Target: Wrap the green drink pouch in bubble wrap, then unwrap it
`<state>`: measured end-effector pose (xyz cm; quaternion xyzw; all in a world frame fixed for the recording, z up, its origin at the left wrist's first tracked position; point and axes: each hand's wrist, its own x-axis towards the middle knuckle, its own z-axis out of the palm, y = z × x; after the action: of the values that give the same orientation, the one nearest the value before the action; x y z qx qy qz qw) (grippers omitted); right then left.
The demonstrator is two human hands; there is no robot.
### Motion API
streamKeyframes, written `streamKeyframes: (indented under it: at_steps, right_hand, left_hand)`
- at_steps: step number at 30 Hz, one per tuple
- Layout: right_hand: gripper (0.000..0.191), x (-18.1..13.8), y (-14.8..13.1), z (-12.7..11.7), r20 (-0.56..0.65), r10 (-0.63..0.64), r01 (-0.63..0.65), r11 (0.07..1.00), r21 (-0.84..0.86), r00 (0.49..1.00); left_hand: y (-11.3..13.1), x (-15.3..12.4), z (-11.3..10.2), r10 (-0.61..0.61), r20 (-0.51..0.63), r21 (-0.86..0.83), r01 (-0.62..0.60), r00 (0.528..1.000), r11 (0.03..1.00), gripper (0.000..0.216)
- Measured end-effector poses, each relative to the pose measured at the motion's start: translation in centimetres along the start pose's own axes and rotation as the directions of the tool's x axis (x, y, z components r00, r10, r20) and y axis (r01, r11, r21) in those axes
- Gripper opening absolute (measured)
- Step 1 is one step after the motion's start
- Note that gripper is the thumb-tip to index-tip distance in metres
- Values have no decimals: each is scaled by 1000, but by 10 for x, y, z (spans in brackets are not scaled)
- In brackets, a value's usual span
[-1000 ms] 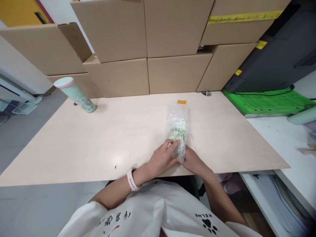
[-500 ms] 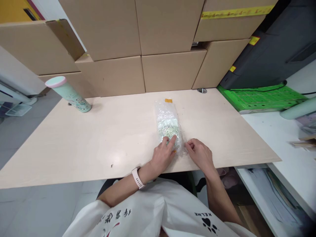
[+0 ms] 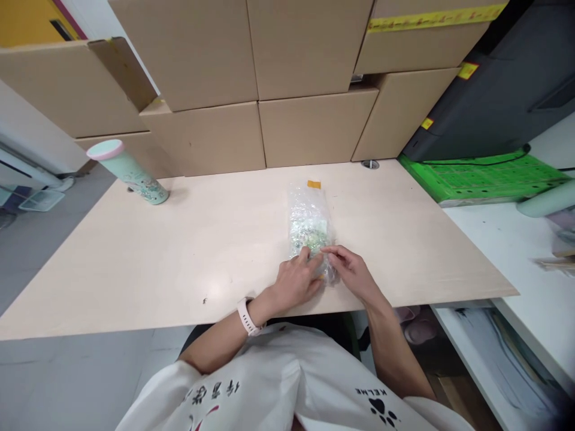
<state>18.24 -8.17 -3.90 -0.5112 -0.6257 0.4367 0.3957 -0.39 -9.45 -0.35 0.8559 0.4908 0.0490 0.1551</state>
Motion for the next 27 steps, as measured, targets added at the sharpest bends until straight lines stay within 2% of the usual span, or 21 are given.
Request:
streamKeyframes:
  at_steps: [3, 7, 9, 11, 15, 18, 20, 21, 23, 25, 27]
  right_hand:
    - [38, 4, 11, -4, -27, 81, -76, 986, 150, 996]
    - [74, 10, 14, -1, -97, 258, -220, 930, 296, 961]
    - [86, 14, 10, 0, -74, 323, -285, 906, 314, 944]
    - [83, 20, 4, -1, 9, 343, -326, 885, 334, 939]
    - [56, 34, -4, -4, 206, 366, -414, 858, 303, 908]
    - [48, 42, -8, 0, 213, 350, -401, 867, 294, 912]
    - [48, 44, -13, 5, 220, 290, -353, 868, 349, 931]
    - [49, 44, -16, 8, 237, 259, -334, 864, 377, 936]
    - [53, 44, -23, 13, 312, 202, -325, 850, 415, 928]
    - [58, 44, -32, 19, 429, 146, -343, 836, 428, 891]
    - [62, 45, -38, 24, 539, 94, -367, 826, 427, 837]
  left_hand:
    - [-10, -2, -6, 43, 38, -108, -39, 998, 993, 53]
    - [-23, -2, -11, 111, 51, -219, -98, 992, 971, 58]
    - [-27, -2, -11, 131, 65, -251, -110, 989, 962, 60]
    - [-30, -2, -12, 150, 72, -282, -124, 986, 951, 58]
    - [-36, -3, -12, 209, 42, -375, -178, 977, 910, 51]
    - [-47, -5, -16, 302, 40, -486, -245, 953, 839, 53]
    - [-62, -7, -22, 351, -35, -525, -316, 936, 790, 68]
    - [-71, -8, -25, 352, -107, -502, -356, 930, 788, 76]
    - [-92, -9, -33, 275, -276, -319, -357, 921, 878, 91]
    - [-114, -10, -42, 246, -354, -45, -280, 902, 959, 98]
    - [-132, -10, -50, 255, -364, 120, -226, 896, 967, 98]
